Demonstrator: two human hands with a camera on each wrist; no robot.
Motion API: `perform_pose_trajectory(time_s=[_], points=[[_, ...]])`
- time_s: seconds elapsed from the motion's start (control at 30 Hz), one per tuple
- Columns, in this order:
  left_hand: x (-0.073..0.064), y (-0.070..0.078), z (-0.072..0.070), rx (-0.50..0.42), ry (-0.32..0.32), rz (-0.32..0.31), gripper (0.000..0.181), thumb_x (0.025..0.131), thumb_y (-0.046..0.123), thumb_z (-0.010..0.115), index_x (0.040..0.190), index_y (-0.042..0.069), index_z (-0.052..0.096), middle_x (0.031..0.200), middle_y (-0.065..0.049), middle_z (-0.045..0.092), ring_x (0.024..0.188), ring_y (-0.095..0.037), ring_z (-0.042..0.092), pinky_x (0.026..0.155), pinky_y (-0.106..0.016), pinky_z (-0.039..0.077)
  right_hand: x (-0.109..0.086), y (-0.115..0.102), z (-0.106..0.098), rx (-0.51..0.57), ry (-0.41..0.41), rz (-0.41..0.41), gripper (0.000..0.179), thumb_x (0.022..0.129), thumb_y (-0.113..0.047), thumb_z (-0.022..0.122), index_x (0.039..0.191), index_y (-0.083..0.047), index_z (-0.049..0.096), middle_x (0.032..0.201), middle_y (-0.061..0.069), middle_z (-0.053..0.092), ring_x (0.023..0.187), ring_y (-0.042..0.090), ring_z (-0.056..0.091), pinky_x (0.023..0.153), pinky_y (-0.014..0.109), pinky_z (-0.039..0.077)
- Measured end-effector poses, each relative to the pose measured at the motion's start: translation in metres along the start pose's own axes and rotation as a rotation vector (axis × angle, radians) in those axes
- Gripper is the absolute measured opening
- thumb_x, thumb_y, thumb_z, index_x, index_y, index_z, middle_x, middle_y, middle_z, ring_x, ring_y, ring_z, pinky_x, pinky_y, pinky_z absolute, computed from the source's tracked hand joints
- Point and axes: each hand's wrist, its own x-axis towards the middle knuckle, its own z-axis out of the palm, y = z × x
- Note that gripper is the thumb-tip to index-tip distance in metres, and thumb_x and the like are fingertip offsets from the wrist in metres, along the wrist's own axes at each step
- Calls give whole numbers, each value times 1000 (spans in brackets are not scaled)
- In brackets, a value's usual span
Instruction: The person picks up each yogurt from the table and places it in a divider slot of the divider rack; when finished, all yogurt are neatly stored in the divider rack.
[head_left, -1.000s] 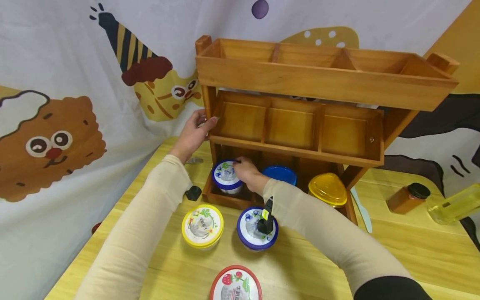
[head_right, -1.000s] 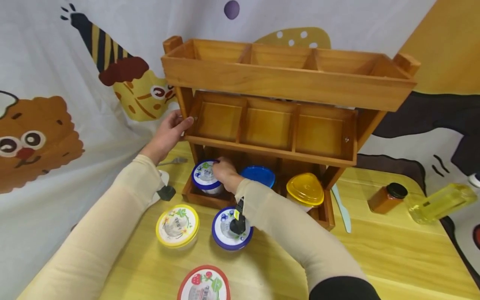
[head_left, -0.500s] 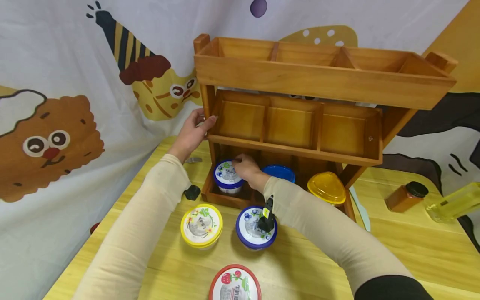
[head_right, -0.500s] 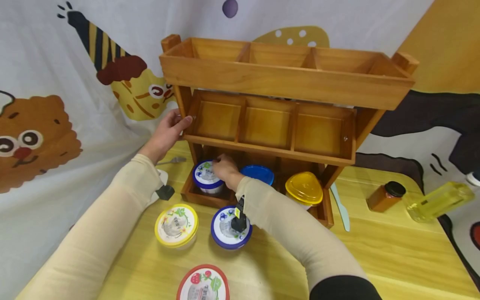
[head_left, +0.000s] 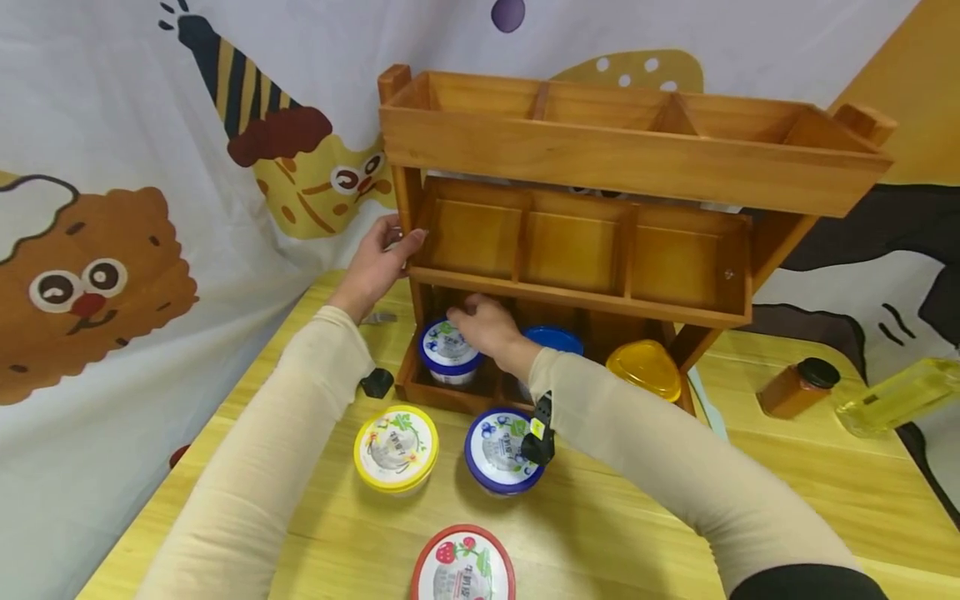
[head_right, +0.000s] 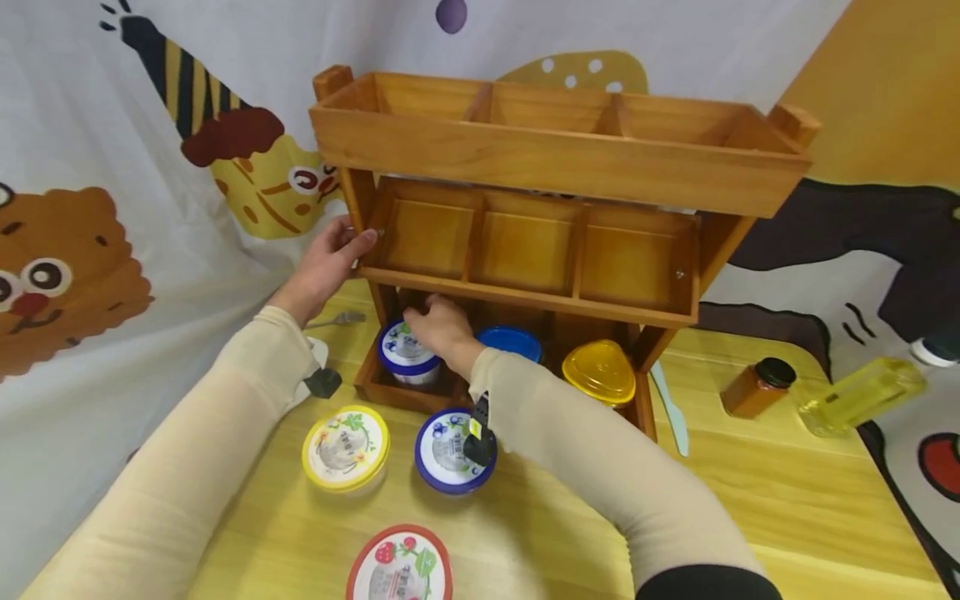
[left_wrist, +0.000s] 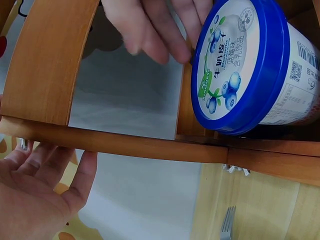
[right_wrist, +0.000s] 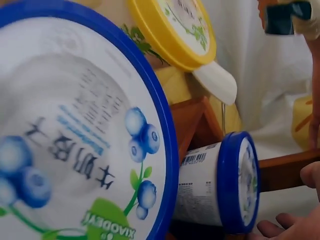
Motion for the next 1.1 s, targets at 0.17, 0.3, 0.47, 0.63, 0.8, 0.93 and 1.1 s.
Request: perform_pose_trajectory(time_s=[0.17, 0.3, 0.47, 0.63, 0.8, 0.93, 1.1], points=[[0, -1, -1, 4, -9, 1, 61, 99, 43, 54, 148, 13, 33, 146, -12, 44, 127, -25, 48, 102, -47, 46, -22, -9, -10, -75, -45, -59, 61, 99, -43, 54, 148, -8, 42, 150, 12, 47, 137, 30, 45, 112, 45, 39], [1, -1, -1, 11, -12, -2, 62, 99, 44, 53, 149, 14, 32, 149, -11, 42, 128, -25, 47, 102, -46, 45, -42, -17, -22, -131, -83, -132, 65, 97, -49, 56, 148, -10, 42, 149, 11, 48, 137, 29, 45, 111, 46, 40], [1, 0, -1, 18, -10, -2, 62, 100, 44, 53, 149, 13, 32, 149, -11, 43, 128, -25, 48, 102, -46, 46, -64, -20, -37, -105, -134, -187, 63, 95, -51, 58, 145, -15, 44, 146, 4, 50, 137, 25, 46, 109, 44, 42], [-1, -1, -1, 19, -5, -5, 63, 100, 43, 53, 150, 12, 31, 150, -13, 42, 128, -25, 47, 101, -45, 46, -86, -16, -50, -40, -180, -208, 59, 95, -49, 59, 144, -18, 46, 146, 3, 50, 137, 22, 47, 109, 43, 42], [-2, -1, -2, 20, -11, -9, 64, 100, 44, 52, 151, 12, 29, 151, -13, 40, 129, -26, 47, 102, -46, 46, -108, -5, -64, 9, -187, -268, 53, 96, -46, 59, 141, -19, 49, 142, 2, 53, 134, 21, 50, 108, 43, 43], [-2, -2, -2, 16, -16, -11, 64, 100, 44, 52, 151, 13, 29, 150, -13, 41, 128, -27, 47, 104, -47, 45, -124, 9, -74, 30, -172, -343, 50, 97, -41, 60, 141, -18, 50, 142, 4, 54, 134, 25, 50, 108, 45, 44], [-1, -2, -2, 21, -18, -7, 64, 100, 45, 52, 151, 13, 29, 150, -13, 41, 127, -27, 47, 103, -47, 45, -137, 27, -83, 42, -154, -399, 51, 97, -36, 62, 142, -16, 48, 144, 5, 54, 136, 28, 48, 109, 49, 40]])
